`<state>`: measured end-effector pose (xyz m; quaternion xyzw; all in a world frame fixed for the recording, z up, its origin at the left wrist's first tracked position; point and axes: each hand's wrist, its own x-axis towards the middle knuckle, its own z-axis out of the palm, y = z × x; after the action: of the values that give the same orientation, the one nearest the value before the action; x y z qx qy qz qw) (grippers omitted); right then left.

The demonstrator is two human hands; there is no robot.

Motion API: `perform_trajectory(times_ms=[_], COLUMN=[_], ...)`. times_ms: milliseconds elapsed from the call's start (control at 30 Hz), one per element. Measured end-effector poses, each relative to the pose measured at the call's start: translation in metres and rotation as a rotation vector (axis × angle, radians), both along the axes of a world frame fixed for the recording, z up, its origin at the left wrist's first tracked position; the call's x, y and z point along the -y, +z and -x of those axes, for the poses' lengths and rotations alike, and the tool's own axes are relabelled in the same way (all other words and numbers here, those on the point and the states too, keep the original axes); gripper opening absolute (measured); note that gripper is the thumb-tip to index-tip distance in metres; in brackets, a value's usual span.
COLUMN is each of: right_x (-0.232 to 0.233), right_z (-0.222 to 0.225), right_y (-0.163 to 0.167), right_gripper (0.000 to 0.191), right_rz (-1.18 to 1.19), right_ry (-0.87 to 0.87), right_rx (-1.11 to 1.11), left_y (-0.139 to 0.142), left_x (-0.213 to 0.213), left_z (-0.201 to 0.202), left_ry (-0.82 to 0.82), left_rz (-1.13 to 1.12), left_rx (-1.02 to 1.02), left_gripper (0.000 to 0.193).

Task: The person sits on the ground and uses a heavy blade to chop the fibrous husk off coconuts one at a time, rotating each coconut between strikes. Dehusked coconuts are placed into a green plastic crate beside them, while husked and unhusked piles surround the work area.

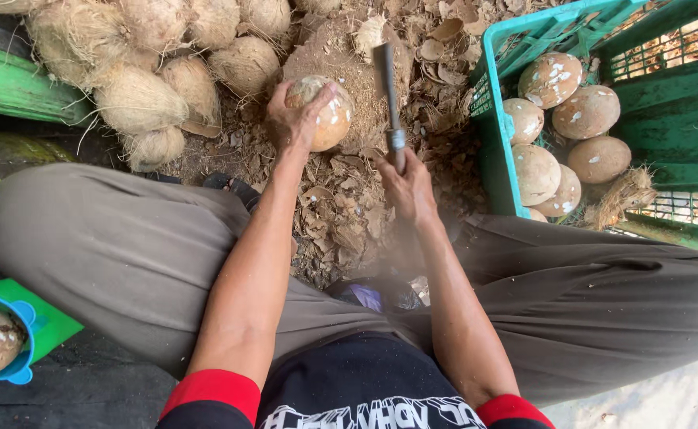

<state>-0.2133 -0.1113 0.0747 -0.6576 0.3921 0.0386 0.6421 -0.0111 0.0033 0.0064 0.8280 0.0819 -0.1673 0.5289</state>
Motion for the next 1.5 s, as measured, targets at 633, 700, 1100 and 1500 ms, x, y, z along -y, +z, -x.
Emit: perform_trajectory(times_ms=[633, 700, 1100, 1500], right_x=[-0.010, -0.008, -0.022, -0.019], right_z=[-0.010, -0.007, -0.023, -0.027], right_y=[0.021, 0.025, 0.035, 0.016], right_gripper=[0.040, 0.038, 0.036, 0.039], right_rz=[0.198, 0.155, 0.100, 0.264], right_ry=[0.032, -0.053, -0.134, -0.007], right_rx=[0.002, 0.124, -0.051, 0.010], left_y=[0.018, 0.018, 0.032, 0.021], left_x=[0.043, 0.045, 0.046, 0.044], left_z=[-0.003, -0.004, -0.006, -0.007], left_ry=[-0.064, -0.026, -0.035, -0.085], left_rz=[-0.319, -0.330, -0.403, -0.459], left_rx=[0.206, 0.219, 0.052, 0.061], left_gripper=[0.032, 0.030, 0.032, 0.030])
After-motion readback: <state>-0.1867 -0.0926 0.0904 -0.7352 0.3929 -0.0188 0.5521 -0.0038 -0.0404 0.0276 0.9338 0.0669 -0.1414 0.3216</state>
